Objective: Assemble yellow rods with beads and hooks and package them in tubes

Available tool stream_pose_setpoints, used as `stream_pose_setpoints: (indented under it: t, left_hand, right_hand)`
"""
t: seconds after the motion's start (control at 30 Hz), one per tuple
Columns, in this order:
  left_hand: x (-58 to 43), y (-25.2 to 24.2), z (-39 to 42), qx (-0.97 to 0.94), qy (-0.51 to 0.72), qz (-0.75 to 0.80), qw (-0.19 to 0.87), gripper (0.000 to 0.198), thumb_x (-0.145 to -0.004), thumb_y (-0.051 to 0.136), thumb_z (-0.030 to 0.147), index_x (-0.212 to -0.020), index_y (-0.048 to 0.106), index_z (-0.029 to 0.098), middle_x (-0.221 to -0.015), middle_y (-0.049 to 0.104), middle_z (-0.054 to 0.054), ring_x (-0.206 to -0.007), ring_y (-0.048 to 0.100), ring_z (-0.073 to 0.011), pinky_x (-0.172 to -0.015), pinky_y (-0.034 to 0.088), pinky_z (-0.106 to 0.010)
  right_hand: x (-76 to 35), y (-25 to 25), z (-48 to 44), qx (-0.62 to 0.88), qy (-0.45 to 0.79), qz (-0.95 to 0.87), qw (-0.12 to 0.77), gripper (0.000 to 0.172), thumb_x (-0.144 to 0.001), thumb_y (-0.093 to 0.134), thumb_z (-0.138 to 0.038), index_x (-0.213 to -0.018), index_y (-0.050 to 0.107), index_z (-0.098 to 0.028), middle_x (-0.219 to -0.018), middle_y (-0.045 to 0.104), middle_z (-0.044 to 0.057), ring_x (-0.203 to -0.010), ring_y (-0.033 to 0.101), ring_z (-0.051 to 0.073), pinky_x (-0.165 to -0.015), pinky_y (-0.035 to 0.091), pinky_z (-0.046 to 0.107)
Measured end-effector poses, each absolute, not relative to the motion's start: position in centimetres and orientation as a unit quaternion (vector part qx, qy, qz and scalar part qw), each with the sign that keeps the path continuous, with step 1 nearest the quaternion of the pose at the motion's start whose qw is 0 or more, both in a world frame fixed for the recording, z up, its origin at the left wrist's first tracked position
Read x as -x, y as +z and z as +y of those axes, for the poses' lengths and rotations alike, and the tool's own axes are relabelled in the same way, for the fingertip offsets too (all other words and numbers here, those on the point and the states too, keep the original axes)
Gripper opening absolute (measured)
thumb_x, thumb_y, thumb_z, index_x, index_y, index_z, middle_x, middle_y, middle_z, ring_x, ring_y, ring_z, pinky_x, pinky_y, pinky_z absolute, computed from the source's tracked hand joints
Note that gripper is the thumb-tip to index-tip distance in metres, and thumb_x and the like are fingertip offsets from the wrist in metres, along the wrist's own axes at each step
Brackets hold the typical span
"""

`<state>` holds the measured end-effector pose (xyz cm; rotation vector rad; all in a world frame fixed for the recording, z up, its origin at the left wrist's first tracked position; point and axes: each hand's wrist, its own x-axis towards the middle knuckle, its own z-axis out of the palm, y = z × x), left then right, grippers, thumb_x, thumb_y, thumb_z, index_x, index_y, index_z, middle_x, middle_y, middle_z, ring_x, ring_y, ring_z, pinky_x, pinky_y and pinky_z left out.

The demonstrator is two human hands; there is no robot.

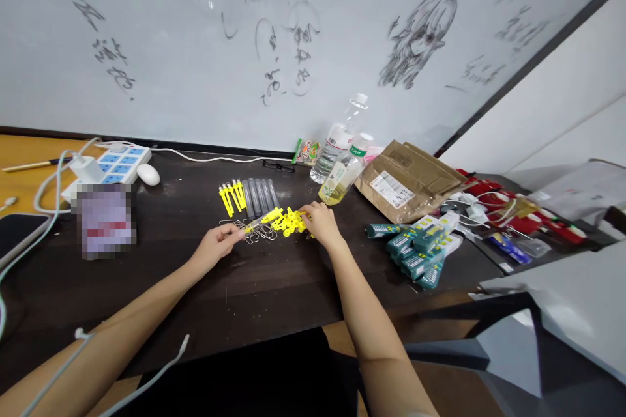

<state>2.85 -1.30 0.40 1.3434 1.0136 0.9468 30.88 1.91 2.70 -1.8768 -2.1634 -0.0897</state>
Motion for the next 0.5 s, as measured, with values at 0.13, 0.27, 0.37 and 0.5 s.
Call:
stream_pose_setpoints:
  t: [0.13,0.27,0.37,0.5]
  left_hand:
    - [-2.9,0.5,-1.4,-0.575,0.401,0.427,0.571,0.043,-0.068,0.064,0.058,-0.071,0.056,0.015,-0.044,0.024,0.01,-0.038,0.021,-0.0043,-0.04,0.011,-0.02]
    - [-2.9,0.5,-1.4,-0.575,0.402,0.43,0.567,0.043,-0.068,0.063,0.058,-0.07,0.055,0.015,-0.044,0.024,0.01,-0.038,0.021,-0.0041,-0.04,0.011,-0.02]
    - [-2.9,0.5,-1.4,-0.577,0.401,0.426,0.57,0.043,-0.068,0.063,0.058,-0.069,0.055,0.016,-0.043,0.023,0.01,-0.037,0.02,-0.0042,-0.04,0.011,-0.02]
    - [-2.9,0.5,-1.4,-0.582,0.402,0.422,0.566,0.042,-0.069,0.063,0.057,-0.07,0.056,0.016,-0.043,0.024,0.01,-0.037,0.021,-0.0044,-0.04,0.011,-0.02]
  right_hand:
    - [-30.9,2.9,1.8,0.632,-0.008,-0.761,0.146,0.02,-0.09,0.048,-0.029,-0.096,0.065,-0.022,-0.093,0.06,0.007,-0.092,0.049,0.021,-0.076,0.034,0.032]
    - [-30.9,3.1,1.5,0.597,0.03,-0.793,0.114,0.026,-0.077,0.064,-0.04,-0.097,0.06,-0.024,-0.093,0.058,0.004,-0.091,0.048,0.022,-0.077,0.034,0.033]
    - [-30.6,3.4,1.1,0.591,0.02,-0.797,0.123,0.031,-0.075,0.065,-0.03,-0.103,0.055,-0.023,-0.098,0.057,0.004,-0.092,0.047,0.022,-0.078,0.034,0.033]
    - [-30.0,3.9,0.6,0.543,0.018,-0.828,0.142,0.026,-0.076,0.059,-0.018,-0.101,0.055,-0.024,-0.104,0.054,0.005,-0.095,0.046,0.022,-0.078,0.035,0.032]
